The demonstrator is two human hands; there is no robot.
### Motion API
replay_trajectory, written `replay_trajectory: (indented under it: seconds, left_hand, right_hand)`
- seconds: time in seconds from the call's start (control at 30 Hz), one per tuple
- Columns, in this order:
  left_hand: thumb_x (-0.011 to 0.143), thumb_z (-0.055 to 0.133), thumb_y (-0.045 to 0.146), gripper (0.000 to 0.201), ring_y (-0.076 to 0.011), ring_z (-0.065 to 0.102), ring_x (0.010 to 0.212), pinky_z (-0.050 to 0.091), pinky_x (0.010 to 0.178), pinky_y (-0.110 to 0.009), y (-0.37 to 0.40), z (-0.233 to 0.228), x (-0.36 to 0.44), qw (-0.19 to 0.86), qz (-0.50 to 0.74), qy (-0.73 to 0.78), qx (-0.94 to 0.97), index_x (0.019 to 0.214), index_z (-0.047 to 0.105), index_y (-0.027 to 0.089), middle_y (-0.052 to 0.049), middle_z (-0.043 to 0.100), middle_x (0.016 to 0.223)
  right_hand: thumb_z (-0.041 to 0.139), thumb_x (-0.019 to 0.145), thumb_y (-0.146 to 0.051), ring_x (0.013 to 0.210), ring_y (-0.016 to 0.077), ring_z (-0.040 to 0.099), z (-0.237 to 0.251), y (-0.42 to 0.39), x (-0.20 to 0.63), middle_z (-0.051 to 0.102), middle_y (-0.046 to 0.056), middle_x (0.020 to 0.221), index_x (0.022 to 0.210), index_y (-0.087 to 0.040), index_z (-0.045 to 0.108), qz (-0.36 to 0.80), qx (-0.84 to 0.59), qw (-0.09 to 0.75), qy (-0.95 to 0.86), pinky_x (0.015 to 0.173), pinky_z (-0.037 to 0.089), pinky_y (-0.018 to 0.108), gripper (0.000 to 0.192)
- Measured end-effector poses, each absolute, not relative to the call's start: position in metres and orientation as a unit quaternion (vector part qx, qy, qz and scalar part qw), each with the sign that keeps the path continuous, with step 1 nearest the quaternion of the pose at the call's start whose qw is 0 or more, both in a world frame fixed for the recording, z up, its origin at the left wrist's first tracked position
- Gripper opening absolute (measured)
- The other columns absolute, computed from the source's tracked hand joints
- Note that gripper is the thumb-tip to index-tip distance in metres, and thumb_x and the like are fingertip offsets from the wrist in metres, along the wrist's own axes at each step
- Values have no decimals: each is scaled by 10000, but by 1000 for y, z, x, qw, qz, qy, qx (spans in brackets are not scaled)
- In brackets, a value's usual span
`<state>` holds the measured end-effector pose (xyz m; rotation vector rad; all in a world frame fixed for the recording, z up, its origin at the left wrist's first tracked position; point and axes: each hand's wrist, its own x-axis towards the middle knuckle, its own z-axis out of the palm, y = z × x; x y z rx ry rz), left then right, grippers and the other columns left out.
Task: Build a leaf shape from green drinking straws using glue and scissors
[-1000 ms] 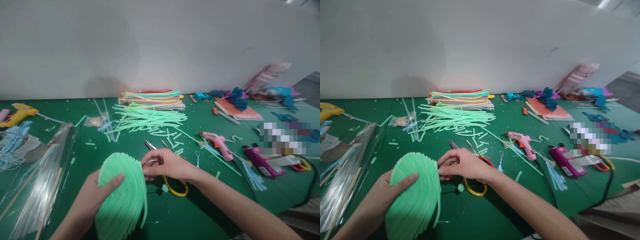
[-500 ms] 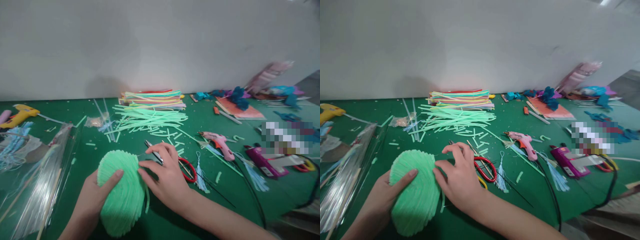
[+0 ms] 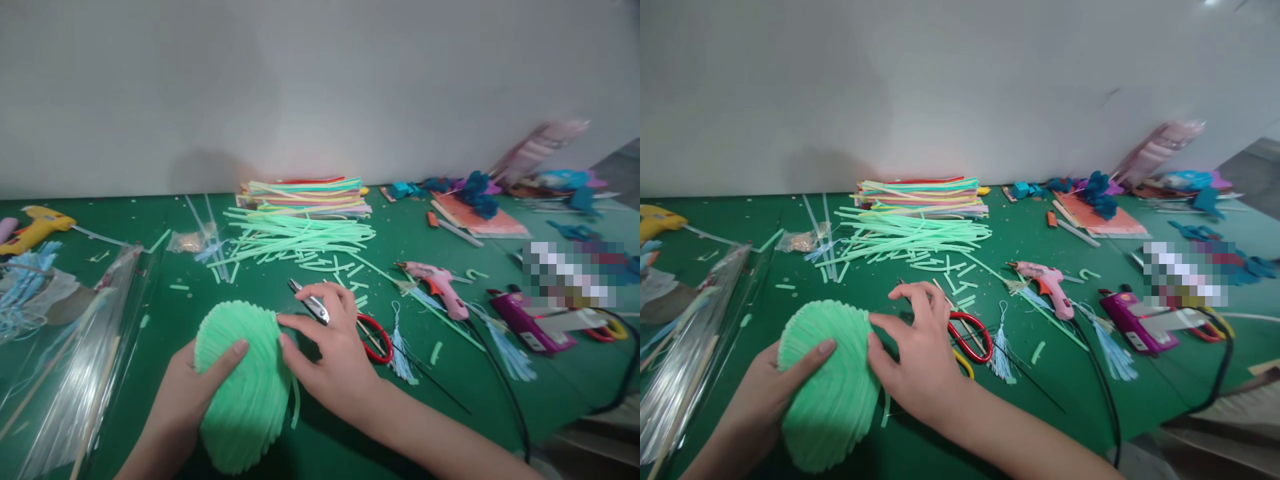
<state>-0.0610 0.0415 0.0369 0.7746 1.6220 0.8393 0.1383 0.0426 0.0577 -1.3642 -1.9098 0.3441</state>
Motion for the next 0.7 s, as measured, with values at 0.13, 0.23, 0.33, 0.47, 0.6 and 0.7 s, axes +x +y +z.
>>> replay_trajectory:
  seconds: [0.13, 0.23, 0.33, 0.47, 0.6, 0.7]
  left_hand:
    - [593, 833, 468, 503, -311, 732, 820, 601, 649, -363, 42, 32, -62, 552, 359, 682, 320, 954, 702, 144, -109, 775, 905]
    - [610, 840, 430, 469, -311, 732, 830, 608, 671, -373, 43, 32, -61, 558, 389, 674, 288, 956, 702, 145, -106, 772, 901]
    - [696, 801, 330, 366, -274, 736, 813, 615, 711, -375, 45, 36, -59, 576, 467, 644, 188, 1006, 694, 168, -79, 768, 913]
    - [818, 691, 219, 290, -219, 735, 842, 614, 751, -326, 50, 40, -59, 575, 542, 597, 136, 1108, 677, 201, -57, 756, 983]
    - [856, 648, 238, 276, -218, 731, 878, 615, 760, -313, 51, 41, -62, 561, 563, 591, 136, 1131, 677, 235, -51, 746, 1041]
    - [865, 631, 288, 280, -240, 724, 917, 615, 766, -322, 50, 43, -62, 566, 563, 586, 140, 1138, 673, 246, -51, 741, 1063]
  right_hand:
    - [580, 866, -209, 1198, 273, 379, 57, 43, 136, 498, 77, 1188, 969, -253, 728, 153, -527, 370, -749, 1033, 330, 490, 185]
    - [572, 859, -177, 1184, 264, 396, 59, 43, 139, 495, 74, 1181, 981, -254, 716, 141, -533, 395, -735, 1007, 361, 464, 204]
    - [566, 853, -150, 1110, 239, 447, 63, 39, 146, 497, 76, 1115, 1020, -237, 676, 109, -553, 446, -695, 941, 408, 416, 218]
    - [569, 855, -152, 991, 206, 504, 58, 28, 155, 502, 51, 1000, 1024, -237, 620, 133, -552, 463, -680, 850, 444, 358, 196]
    - [581, 882, -229, 842, 169, 545, 45, 19, 157, 533, 32, 955, 1046, -244, 573, 253, -581, 481, -606, 743, 473, 313, 164]
    - [595, 889, -325, 820, 160, 591, 44, 17, 152, 603, 34, 919, 1025, -223, 552, 444, -568, 484, -496, 717, 497, 289, 175]
